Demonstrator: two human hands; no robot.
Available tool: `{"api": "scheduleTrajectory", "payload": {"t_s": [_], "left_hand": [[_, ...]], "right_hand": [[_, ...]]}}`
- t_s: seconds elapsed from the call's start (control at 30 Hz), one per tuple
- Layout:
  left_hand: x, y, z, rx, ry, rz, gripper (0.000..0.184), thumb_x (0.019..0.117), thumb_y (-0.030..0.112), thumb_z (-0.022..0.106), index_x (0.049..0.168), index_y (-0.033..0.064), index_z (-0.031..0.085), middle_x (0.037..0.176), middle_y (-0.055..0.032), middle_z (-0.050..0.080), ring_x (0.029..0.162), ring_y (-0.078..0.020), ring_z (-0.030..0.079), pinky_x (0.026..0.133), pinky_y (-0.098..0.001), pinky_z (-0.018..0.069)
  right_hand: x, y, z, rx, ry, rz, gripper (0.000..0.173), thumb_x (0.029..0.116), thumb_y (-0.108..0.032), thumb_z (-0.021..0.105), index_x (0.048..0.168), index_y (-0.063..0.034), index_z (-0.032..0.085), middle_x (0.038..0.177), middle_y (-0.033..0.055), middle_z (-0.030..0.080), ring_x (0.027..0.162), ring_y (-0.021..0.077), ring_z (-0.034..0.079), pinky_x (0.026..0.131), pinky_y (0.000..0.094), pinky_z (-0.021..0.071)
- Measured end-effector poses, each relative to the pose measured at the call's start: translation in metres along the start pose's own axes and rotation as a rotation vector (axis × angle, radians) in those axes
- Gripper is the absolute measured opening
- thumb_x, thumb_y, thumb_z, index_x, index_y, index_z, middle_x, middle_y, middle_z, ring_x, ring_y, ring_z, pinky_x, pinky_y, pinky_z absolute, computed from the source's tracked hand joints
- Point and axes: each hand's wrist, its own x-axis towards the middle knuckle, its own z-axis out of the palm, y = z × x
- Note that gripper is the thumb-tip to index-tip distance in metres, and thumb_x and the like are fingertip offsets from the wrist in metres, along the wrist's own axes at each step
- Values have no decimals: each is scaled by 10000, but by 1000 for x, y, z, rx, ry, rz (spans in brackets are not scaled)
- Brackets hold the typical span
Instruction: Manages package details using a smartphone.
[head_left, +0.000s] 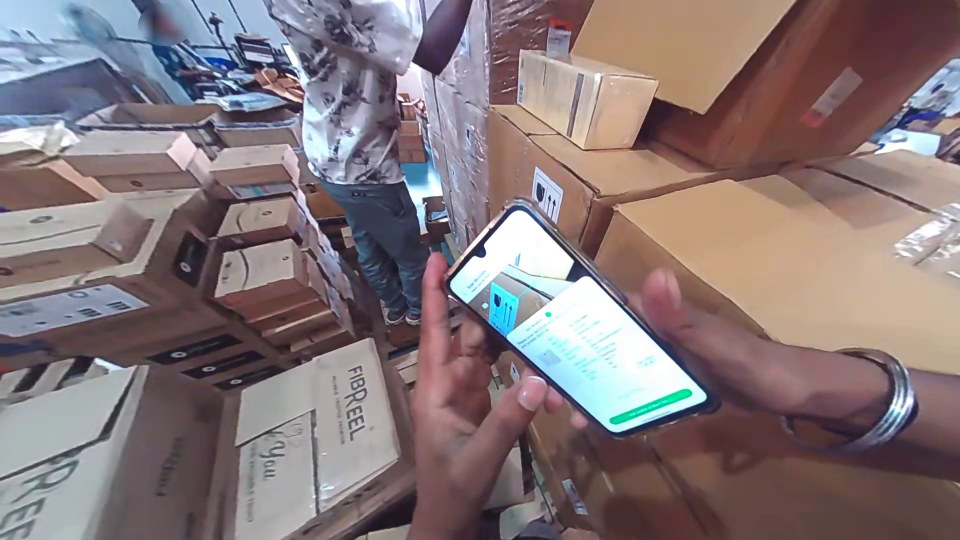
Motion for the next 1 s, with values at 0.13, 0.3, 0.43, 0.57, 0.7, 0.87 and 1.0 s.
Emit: {"api": "scheduleTrajectory", "payload": {"t_s": [0.13, 0.3, 0.43, 0.57, 0.7, 0.87, 1.0], "left_hand": [[0, -2, -1, -6, 0, 5, 1089, 933, 340, 733, 1609, 58, -73, 1419, -76, 558, 1173, -187, 651, 990, -347, 574], [8, 5, 2, -17, -16, -8, 1050, 947, 357, 710, 1608, 75, -55, 1370, -67, 582, 1033, -171, 694, 781, -303, 637], [41, 7, 4, -64, -67, 46, 955, 943, 623, 579, 1634, 143, 126, 1453, -37, 542, 1160, -149, 635, 916, -325, 585], [81, -3, 14, -478, -215, -53, 1031, 847, 776, 553, 1603, 136, 265, 1412, -138, 589, 1253, -283, 617, 1020, -429, 551], [92, -9, 21, -768, -335, -143, 1021, 814, 816, 555, 1571, 166, 334, 1290, -174, 642, 1129, -313, 677, 940, -467, 588], [93, -5, 19, -675, -287, -155, 974, 856, 809, 501, 1520, 105, 385, 1124, -174, 679, 950, -271, 715, 819, -418, 621], [94, -9, 19, -641, -292, -172, 980, 859, 825, 461, 1471, 60, 426, 1074, -169, 683, 915, -265, 716, 814, -419, 620]], "right_hand": [[1, 1, -1, -6, -14, -15, 848, 900, -799, 378, 1380, -112, 507, 1188, 67, 686, 1073, 175, 700, 838, 306, 627], [-1, 2, 0, 69, 8, -33, 817, 900, -796, 369, 1368, -146, 527, 1186, 49, 696, 1060, 168, 710, 818, 308, 636], [-5, 0, -3, 181, -26, -112, 854, 908, -792, 380, 1444, -135, 473, 1281, 169, 658, 1143, 307, 681, 936, 451, 606], [-3, 0, -1, 237, -39, -113, 859, 907, -785, 400, 1475, -145, 463, 1323, 199, 632, 1192, 362, 654, 976, 531, 578], [-1, 0, -1, 163, 17, -99, 785, 931, -718, 459, 1451, -132, 480, 1292, 178, 651, 1169, 322, 671, 972, 483, 588], [-2, 3, -1, -4, 244, -71, 307, 977, -253, 646, 1238, -99, 602, 1103, 69, 727, 985, 156, 727, 850, 329, 625], [1, 5, 1, -45, 397, -11, 219, 971, -106, 543, 1172, -97, 629, 1028, 59, 736, 908, 130, 732, 794, 308, 629]]}}
